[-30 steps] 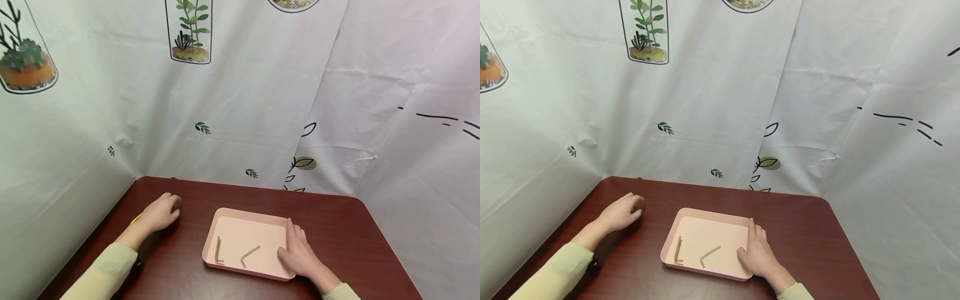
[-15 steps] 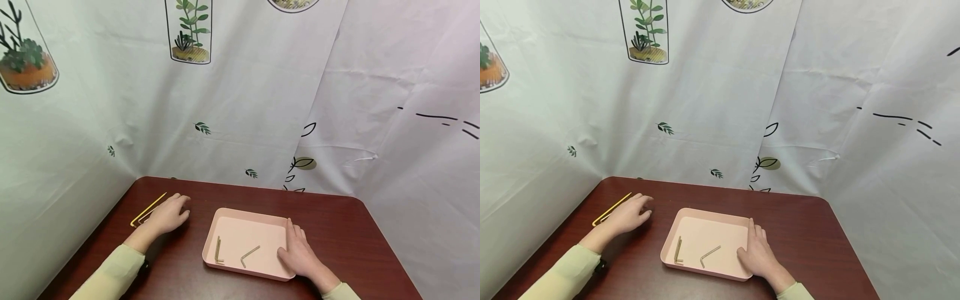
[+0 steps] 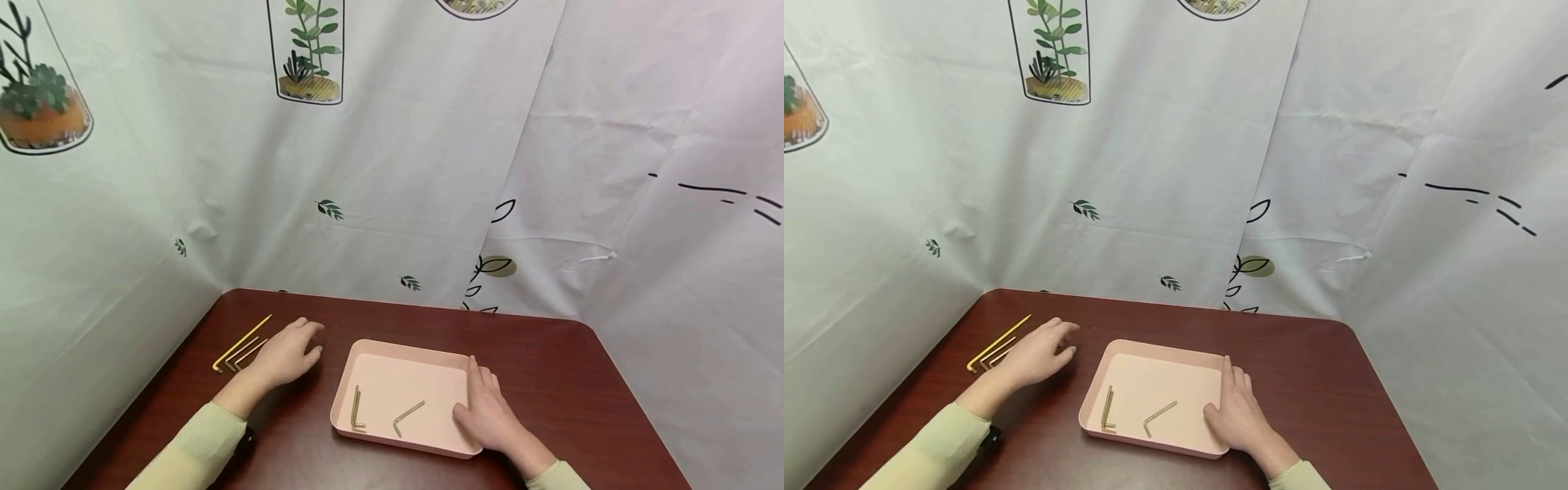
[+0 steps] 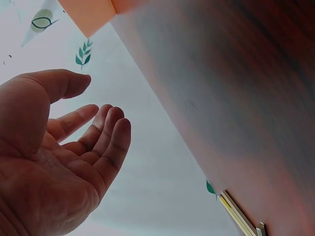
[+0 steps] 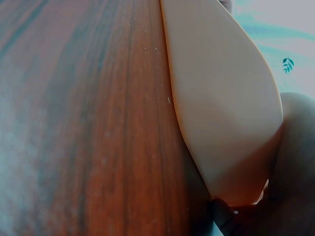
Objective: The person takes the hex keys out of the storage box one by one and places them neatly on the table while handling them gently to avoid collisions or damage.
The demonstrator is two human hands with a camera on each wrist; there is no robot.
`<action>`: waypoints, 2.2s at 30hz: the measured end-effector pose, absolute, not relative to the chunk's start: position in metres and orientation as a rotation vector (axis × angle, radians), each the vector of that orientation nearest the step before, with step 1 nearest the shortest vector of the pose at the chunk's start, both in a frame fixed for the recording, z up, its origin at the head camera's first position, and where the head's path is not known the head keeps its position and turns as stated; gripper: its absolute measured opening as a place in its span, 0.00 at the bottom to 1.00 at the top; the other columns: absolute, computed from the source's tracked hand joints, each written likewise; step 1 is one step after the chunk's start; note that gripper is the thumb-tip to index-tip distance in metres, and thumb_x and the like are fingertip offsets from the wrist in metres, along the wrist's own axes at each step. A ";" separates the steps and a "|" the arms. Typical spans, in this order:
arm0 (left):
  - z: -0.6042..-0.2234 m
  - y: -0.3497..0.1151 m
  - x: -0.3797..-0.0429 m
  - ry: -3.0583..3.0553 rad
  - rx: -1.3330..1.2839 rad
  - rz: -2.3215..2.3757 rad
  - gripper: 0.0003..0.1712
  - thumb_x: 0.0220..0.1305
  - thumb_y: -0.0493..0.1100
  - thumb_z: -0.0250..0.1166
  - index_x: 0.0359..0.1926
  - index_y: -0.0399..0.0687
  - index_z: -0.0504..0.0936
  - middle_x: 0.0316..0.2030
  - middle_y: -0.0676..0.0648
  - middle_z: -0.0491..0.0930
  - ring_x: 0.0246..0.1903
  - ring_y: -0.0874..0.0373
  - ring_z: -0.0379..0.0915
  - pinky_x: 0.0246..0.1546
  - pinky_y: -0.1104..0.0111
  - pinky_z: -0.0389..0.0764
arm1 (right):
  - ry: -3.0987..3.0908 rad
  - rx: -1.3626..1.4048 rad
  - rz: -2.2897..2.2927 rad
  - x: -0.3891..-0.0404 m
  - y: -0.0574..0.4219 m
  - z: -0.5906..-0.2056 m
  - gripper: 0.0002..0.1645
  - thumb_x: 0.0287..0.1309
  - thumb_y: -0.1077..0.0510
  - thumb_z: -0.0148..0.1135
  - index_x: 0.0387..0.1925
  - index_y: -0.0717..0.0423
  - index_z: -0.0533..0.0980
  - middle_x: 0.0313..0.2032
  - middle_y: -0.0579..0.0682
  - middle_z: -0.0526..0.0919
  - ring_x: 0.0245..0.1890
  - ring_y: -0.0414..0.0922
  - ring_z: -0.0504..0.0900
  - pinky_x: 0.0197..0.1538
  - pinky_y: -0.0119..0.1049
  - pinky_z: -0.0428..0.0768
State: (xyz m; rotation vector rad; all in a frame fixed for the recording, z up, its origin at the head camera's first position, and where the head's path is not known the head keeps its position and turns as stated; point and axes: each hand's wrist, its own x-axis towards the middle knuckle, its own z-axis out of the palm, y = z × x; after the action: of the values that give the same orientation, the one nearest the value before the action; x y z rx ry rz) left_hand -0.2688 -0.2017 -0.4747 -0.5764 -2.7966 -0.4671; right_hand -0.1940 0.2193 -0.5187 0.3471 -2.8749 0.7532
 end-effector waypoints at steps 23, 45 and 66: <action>-0.472 -0.163 -0.259 -2.724 -0.720 -0.539 0.23 0.69 0.39 0.74 0.62 0.37 0.85 0.45 0.45 0.82 0.43 0.51 0.83 0.43 0.54 0.85 | -2.884 0.350 0.762 -0.192 0.218 -0.515 0.61 0.54 0.61 0.69 0.83 0.79 0.51 0.71 0.74 0.70 0.72 0.68 0.69 0.70 0.62 0.76; -0.467 -0.127 -0.252 -2.690 -0.866 -0.573 0.20 0.72 0.39 0.72 0.61 0.37 0.86 0.43 0.46 0.80 0.40 0.55 0.79 0.42 0.56 0.83 | -2.883 0.346 0.752 -0.191 0.219 -0.514 0.60 0.54 0.61 0.69 0.83 0.79 0.52 0.71 0.73 0.70 0.72 0.67 0.69 0.69 0.62 0.77; -0.471 -0.095 -0.241 -2.689 -0.988 -0.547 0.21 0.70 0.40 0.74 0.61 0.40 0.86 0.41 0.49 0.80 0.41 0.54 0.80 0.42 0.59 0.83 | -2.898 0.331 0.763 -0.192 0.219 -0.515 0.61 0.55 0.61 0.68 0.83 0.78 0.51 0.71 0.74 0.69 0.72 0.67 0.68 0.69 0.62 0.76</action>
State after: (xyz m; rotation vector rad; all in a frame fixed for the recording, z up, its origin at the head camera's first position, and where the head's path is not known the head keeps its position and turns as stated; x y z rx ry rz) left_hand -0.2413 -0.0949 -0.4711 -0.9883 -2.6895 -0.5467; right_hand -0.1916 0.2192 -0.5145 0.3306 -2.8983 0.7628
